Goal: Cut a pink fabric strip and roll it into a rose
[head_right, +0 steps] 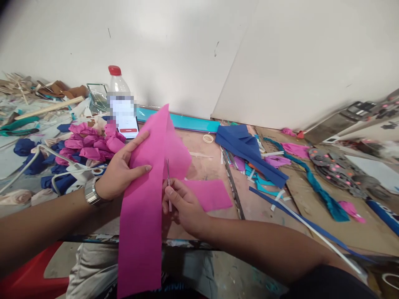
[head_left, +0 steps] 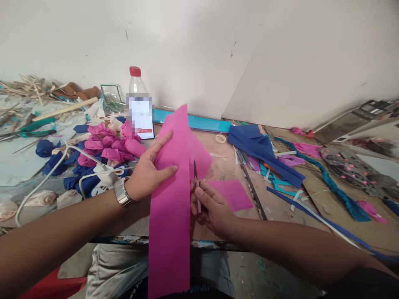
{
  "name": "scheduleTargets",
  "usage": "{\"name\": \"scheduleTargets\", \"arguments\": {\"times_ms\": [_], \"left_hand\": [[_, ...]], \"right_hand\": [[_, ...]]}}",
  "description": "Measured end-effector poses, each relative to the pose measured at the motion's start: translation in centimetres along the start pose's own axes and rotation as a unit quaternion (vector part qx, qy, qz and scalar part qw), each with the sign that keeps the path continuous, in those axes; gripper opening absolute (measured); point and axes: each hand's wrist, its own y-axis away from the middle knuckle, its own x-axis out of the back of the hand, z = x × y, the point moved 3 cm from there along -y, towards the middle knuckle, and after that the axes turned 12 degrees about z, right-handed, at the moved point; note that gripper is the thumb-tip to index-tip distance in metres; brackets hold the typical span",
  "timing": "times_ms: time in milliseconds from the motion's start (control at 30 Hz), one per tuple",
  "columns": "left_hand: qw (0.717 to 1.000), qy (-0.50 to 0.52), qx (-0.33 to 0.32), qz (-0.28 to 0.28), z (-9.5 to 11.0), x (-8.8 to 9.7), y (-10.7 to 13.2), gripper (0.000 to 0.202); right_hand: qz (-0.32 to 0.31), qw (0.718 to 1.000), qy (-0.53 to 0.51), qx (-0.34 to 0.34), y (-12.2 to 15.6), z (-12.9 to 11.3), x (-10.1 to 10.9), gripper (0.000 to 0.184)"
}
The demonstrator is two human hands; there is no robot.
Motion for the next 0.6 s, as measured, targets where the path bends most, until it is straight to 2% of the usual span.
{"name": "scheduleTargets", "arguments": {"times_ms": [167, 333, 400, 500, 600], "left_hand": [[0.988, -0.08, -0.13, 0.014, 1.1, 0.1, 0.0, 0.09], [0.962, -0.126, -0.241, 0.033, 2.5, 0.3, 0.8, 0.08], [0.954, -0.137, -0.258, 0.065, 2.7, 0.5, 1.1, 0.073], [0.95, -0.146, -0.252, 0.107, 2.6, 0.8, 1.0, 0.066], [0.955, -0.15, -0.228, 0.115, 2.3, 0.9, 0.5, 0.068]], "right_hand": [[-0.001, 0.998, 0.052, 0.019, -0.4, 0.5, 0.1, 0.048], [0.022, 0.997, 0.056, 0.038, -0.5, 0.5, 0.1, 0.047], [0.032, 0.993, 0.078, 0.083, -0.5, 0.1, 0.0, 0.044], [0.054, 0.977, 0.128, 0.161, -0.5, -0.7, 0.1, 0.04], [0.058, 0.962, 0.16, 0.214, -0.8, -1.3, 0.1, 0.038]]}}
